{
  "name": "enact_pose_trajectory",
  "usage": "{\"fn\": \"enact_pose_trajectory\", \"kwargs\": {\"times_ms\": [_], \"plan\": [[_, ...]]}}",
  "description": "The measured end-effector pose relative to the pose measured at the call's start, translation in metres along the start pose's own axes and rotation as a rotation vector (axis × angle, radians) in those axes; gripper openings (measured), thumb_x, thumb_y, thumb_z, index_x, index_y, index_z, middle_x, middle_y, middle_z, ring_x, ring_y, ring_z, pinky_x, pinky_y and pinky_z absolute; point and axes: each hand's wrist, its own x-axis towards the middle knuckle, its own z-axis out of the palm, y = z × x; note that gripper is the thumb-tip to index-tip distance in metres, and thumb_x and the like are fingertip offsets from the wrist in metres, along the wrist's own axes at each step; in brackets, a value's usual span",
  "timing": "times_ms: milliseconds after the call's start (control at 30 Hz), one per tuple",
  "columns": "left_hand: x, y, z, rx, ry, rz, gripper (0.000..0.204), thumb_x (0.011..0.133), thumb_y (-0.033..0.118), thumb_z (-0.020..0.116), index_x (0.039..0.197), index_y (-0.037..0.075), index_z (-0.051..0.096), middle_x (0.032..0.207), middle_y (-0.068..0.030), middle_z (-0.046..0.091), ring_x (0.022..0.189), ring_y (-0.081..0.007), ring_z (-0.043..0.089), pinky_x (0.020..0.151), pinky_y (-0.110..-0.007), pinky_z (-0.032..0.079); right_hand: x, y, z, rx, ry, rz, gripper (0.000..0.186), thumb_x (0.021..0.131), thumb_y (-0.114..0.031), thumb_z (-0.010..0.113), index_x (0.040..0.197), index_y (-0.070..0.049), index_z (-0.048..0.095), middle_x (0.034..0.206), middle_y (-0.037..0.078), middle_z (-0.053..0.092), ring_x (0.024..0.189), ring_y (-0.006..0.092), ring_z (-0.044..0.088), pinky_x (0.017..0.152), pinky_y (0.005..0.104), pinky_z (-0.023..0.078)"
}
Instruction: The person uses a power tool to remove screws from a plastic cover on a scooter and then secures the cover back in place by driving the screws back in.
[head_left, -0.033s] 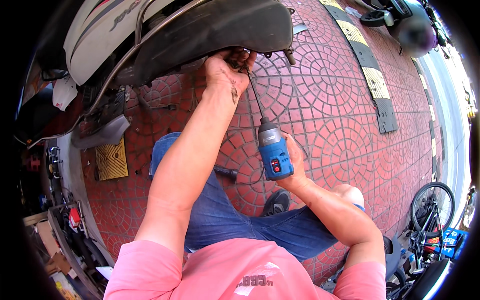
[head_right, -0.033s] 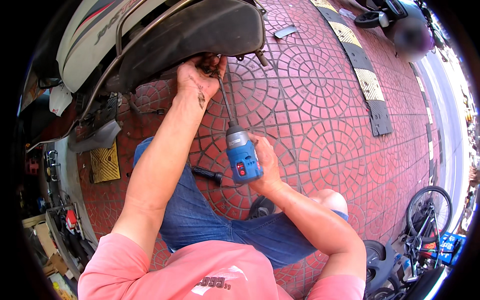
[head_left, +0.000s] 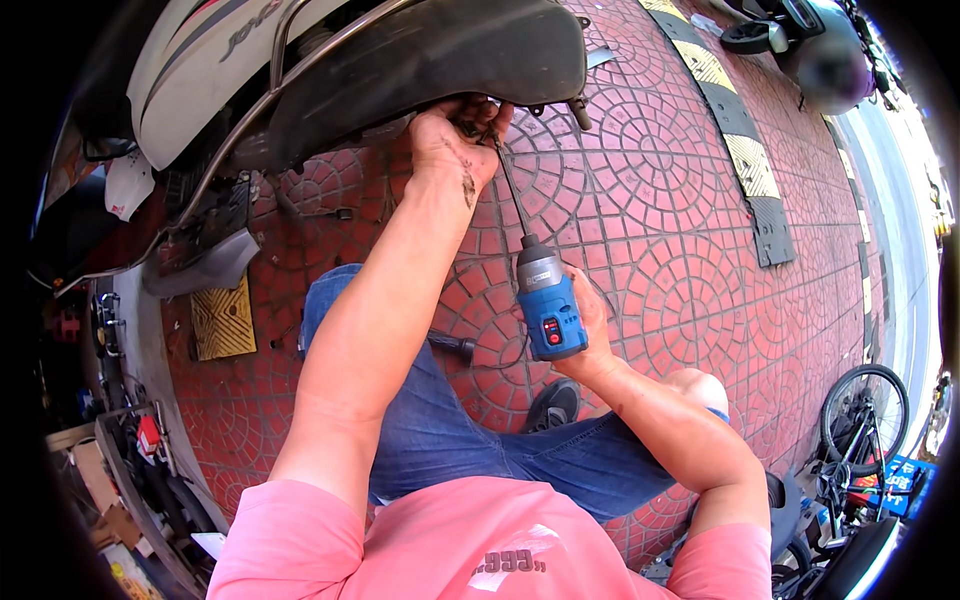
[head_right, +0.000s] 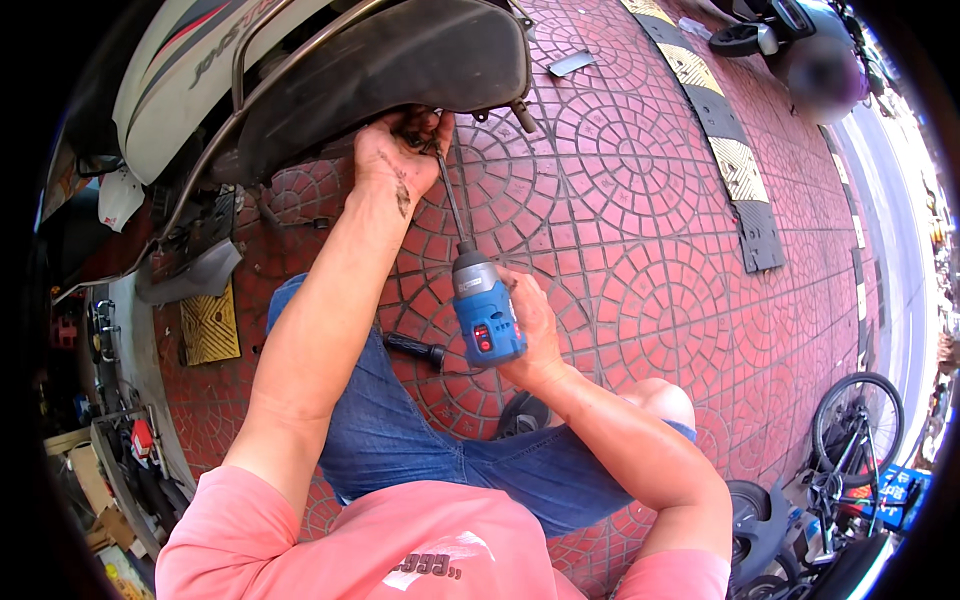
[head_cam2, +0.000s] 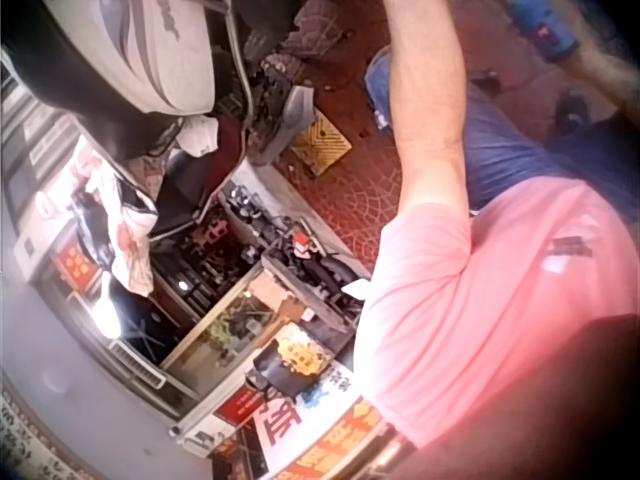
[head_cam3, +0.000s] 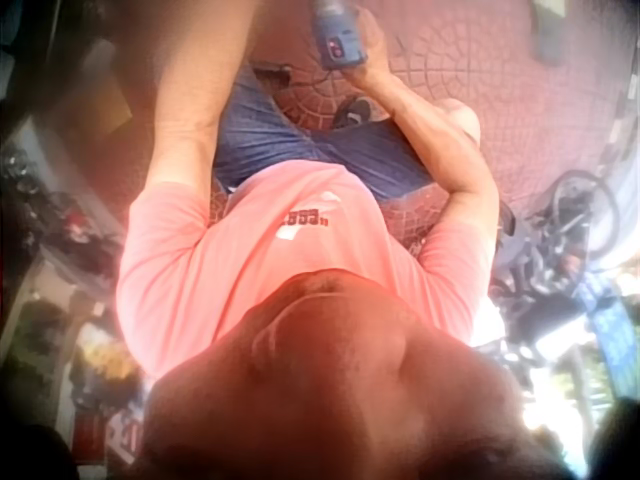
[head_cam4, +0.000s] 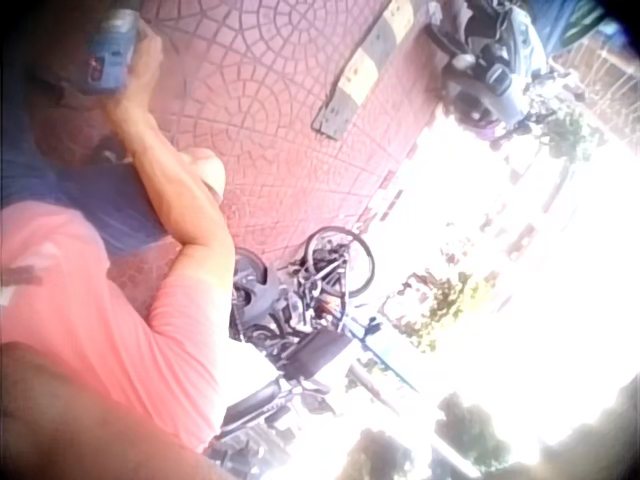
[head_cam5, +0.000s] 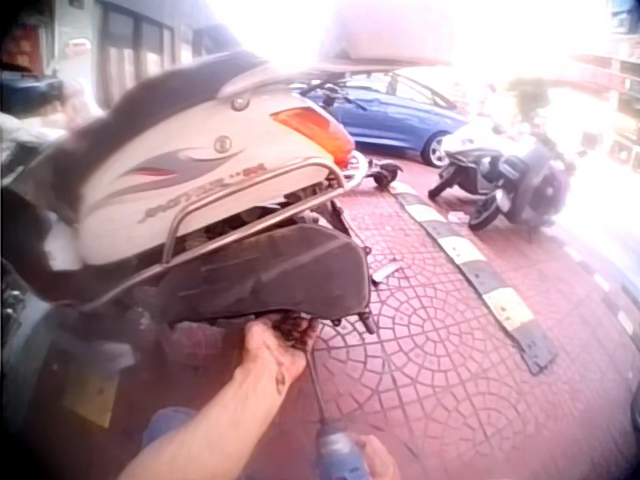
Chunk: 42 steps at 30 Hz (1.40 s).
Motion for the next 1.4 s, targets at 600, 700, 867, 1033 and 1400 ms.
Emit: {"fn": "enact_pose_trajectory", "kwargs": {"times_ms": [600, 700, 867, 1033, 1400], "plan": [[0.003, 0.003, -0.001, -0.046, -0.005, -0.039, 0.026, 0.104, 0.019, 0.049, 0.094, 0.004, 0.068, 0.081, -0.0061, 0.062, 0.071, -0.0193, 0.059, 0.087, -0.048, 0.063, 0.005, -0.002, -0.013, -0.216, 0.039, -0.235, 0.055, 0.076, -0.004, 0.083, 0.127, -0.006, 0.062, 0.111, 0.01, 0.067, 0.103, 0.0286, 0.067, 0.089, 0.0399, 0.053], [-0.003, 0.002, -0.003, -0.06, 0.025, -0.071, 0.023, 0.103, 0.02, 0.05, 0.096, 0.006, 0.067, 0.082, -0.0054, 0.06, 0.07, -0.0194, 0.055, 0.083, -0.045, 0.058, 0.011, -0.012, -0.02, -0.237, 0.043, -0.279, 0.057, 0.074, -0.004, 0.088, 0.125, -0.006, 0.064, 0.109, 0.009, 0.067, 0.1, 0.0278, 0.065, 0.088, 0.0398, 0.053], [-0.024, 0.011, -0.013, 0.05, 0.033, -0.103, 0.017, 0.101, 0.019, 0.047, 0.098, 0.008, 0.059, 0.083, -0.0046, 0.051, 0.073, -0.0193, 0.048, 0.067, -0.034, 0.041, 0.042, -0.037, -0.045, -0.145, 0.25, -0.51, 0.063, 0.071, -0.006, 0.096, 0.125, -0.006, 0.064, 0.106, 0.008, 0.067, 0.096, 0.028, 0.063, 0.085, 0.0399, 0.053], [-0.045, 0.027, -0.035, 0.172, -0.236, -0.11, 0.02, 0.093, 0.029, 0.054, 0.098, 0.009, 0.057, 0.083, -0.0045, 0.047, 0.069, -0.018, 0.042, 0.06, -0.033, 0.036, 0.068, -0.009, -0.069, -0.258, 0.491, -0.304, 0.056, 0.078, -0.012, 0.092, 0.125, -0.004, 0.063, 0.106, 0.009, 0.07, 0.092, 0.0243, 0.067, 0.083, 0.0342, 0.054], [-0.076, 0.048, -0.033, 0.457, -0.22, -0.067, 0.076, 0.092, 0.079, 0.059, 0.109, 0.005, 0.059, 0.08, -0.0006, 0.042, 0.061, -0.0147, 0.04, 0.051, -0.029, 0.031, 0.138, 0.014, -0.082, -0.234, 0.49, -0.214, 0.027, 0.085, -0.013, 0.087, 0.105, -0.007, 0.069, 0.097, 0.009, 0.071, 0.083, 0.0302, 0.069, 0.076, 0.0401, 0.056]]}}
